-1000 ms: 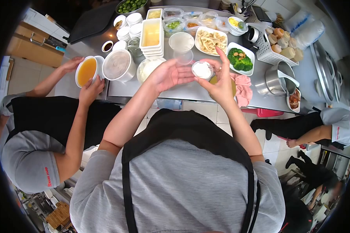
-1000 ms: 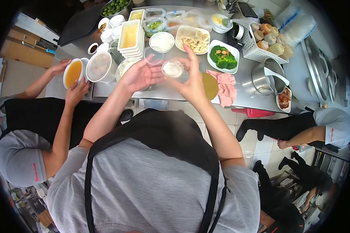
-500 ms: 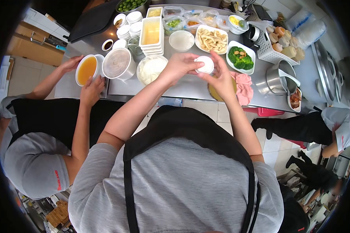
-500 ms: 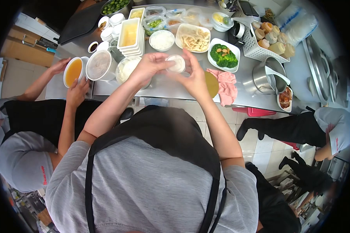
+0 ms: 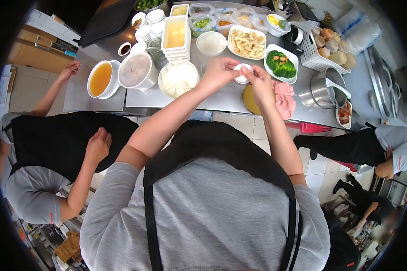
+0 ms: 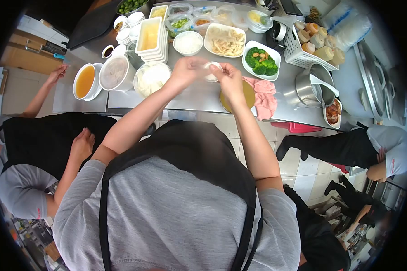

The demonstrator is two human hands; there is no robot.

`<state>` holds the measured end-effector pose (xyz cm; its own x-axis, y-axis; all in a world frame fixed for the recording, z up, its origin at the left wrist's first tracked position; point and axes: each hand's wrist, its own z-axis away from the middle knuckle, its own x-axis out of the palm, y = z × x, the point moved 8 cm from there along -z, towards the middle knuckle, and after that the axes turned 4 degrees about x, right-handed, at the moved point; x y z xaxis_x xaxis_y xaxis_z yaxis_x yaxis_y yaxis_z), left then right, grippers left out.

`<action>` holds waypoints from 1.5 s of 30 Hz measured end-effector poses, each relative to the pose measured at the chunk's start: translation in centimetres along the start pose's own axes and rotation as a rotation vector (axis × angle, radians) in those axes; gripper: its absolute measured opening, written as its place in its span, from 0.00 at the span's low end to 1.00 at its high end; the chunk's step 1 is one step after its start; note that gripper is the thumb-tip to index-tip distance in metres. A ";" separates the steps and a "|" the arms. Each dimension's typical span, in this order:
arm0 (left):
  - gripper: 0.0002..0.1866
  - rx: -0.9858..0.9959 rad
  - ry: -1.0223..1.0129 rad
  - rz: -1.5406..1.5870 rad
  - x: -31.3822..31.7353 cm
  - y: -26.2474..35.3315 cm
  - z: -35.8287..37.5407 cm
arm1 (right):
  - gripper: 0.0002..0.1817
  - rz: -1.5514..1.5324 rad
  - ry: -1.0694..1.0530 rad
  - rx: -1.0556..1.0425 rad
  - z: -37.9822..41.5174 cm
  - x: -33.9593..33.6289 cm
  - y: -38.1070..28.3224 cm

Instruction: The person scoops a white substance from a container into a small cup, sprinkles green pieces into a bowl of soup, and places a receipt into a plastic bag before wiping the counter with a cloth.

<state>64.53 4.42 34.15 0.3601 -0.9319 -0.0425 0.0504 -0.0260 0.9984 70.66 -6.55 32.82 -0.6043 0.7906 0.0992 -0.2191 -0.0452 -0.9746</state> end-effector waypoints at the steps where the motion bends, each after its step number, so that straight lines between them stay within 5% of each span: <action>1: 0.19 -0.003 0.008 -0.002 0.0 0.0 0.0 | 0.12 0.000 -0.002 0.002 -0.2 -0.1 0.4; 7: 0.23 -0.023 -0.022 -0.220 -0.8 -0.6 0.0 | 0.14 -0.034 -0.056 0.071 -1.7 -0.2 2.4; 12: 0.24 0.080 0.068 -0.396 -4.2 1.3 1.5 | 0.24 0.793 -0.003 0.008 -5.9 -1.5 5.7; 16: 0.21 0.153 0.135 -0.276 -7.7 4.5 5.0 | 0.29 0.996 0.087 0.001 -5.1 -2.1 3.9; 19: 0.18 0.153 0.254 -0.215 -11.1 4.7 8.3 | 0.42 1.289 -0.060 -0.123 -1.6 -3.0 2.8; 21: 0.17 0.130 0.346 -0.187 -13.4 4.4 10.7 | 0.55 1.768 -0.250 0.013 1.3 -3.2 4.7; 27: 0.15 -0.016 0.576 -0.103 -18.6 -1.6 15.5 | 0.57 1.737 -0.302 -0.055 1.8 -3.8 4.7; 29: 0.16 -0.034 0.577 -0.074 -19.0 -4.2 15.7 | 0.55 1.591 -0.282 -0.093 1.1 -4.3 3.1; 31: 0.18 -0.087 0.575 0.057 -19.0 -6.9 15.6 | 0.54 1.069 -0.287 -0.160 0.7 -3.6 -0.5; 37: 0.19 -0.123 0.541 0.151 -18.9 -9.8 14.8 | 0.54 1.190 -0.172 -0.164 -1.8 -4.4 2.9; 39: 0.20 -0.154 0.519 0.194 -18.8 -10.4 14.6 | 0.51 0.846 -0.169 -0.073 -2.4 -5.4 4.5; 43: 0.21 -0.139 0.489 0.227 -18.9 -11.4 13.7 | 0.54 1.076 -0.188 -0.197 0.1 -3.0 4.2; 45: 0.22 -0.173 0.476 0.233 -18.8 -11.8 13.1 | 0.57 1.739 -0.266 -0.203 2.6 0.1 4.5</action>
<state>45.00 17.48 23.61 0.7589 -0.6388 0.1266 0.0569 0.2587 0.9643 67.67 -8.25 28.97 -0.1143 -0.1964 -0.9738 0.8280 -0.5605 0.0158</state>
